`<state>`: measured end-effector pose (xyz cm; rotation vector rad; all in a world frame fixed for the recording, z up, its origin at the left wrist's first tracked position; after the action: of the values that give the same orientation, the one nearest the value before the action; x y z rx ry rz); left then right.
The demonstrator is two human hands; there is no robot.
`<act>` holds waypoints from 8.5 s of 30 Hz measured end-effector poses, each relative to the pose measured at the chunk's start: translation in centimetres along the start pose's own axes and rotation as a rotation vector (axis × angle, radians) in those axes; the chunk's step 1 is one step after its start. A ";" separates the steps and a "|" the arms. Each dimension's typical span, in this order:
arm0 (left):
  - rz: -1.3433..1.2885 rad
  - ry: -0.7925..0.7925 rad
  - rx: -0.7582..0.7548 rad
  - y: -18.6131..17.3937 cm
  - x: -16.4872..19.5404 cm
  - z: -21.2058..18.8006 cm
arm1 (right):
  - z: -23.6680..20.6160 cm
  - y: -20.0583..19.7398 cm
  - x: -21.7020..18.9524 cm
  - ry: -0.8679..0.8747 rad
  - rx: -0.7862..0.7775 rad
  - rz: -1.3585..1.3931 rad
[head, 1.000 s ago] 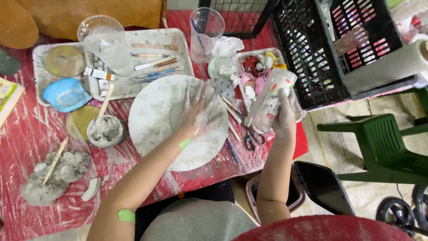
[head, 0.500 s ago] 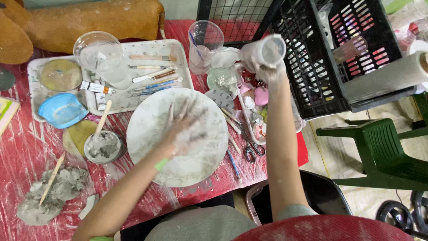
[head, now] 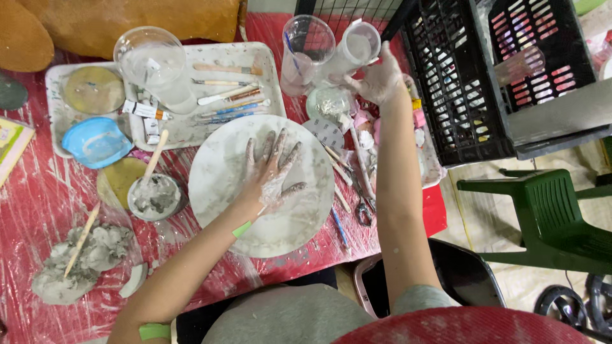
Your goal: The person kneads and presses a lump of clay on a round bat on the table, shaping it with both hands. They pour water from a plastic bottle onto the clay, continue pressing and smoothing it, and use a wooden stick to refine the form.
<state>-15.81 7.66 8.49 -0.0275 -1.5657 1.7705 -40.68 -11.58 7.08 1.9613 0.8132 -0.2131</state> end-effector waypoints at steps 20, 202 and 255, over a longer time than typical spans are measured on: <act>-0.087 -0.140 0.081 -5.1 -0.9 -9.0 | -22.8 -7.5 15.3 -0.920 0.519 -1.973; -0.001 -0.125 0.312 -5.5 -6.7 -3.3 | -7.3 5.9 13.9 -0.742 -0.351 -1.008; -0.016 -0.180 0.126 -3.7 -6.9 -3.7 | -10.8 3.4 11.6 -1.144 -0.048 -0.952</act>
<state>-7.15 6.91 7.64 0.2099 -1.5702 1.8990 -31.68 1.66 9.74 0.9429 0.8307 -1.6513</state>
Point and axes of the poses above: each hand's wrist, its own z-axis towards the middle knuckle, its own y-axis out of the palm, x = y × z, the point moved 9 cm from there along z, towards the middle knuckle, and after that the axes turned 7 degrees about -y, right-handed, at the moved point
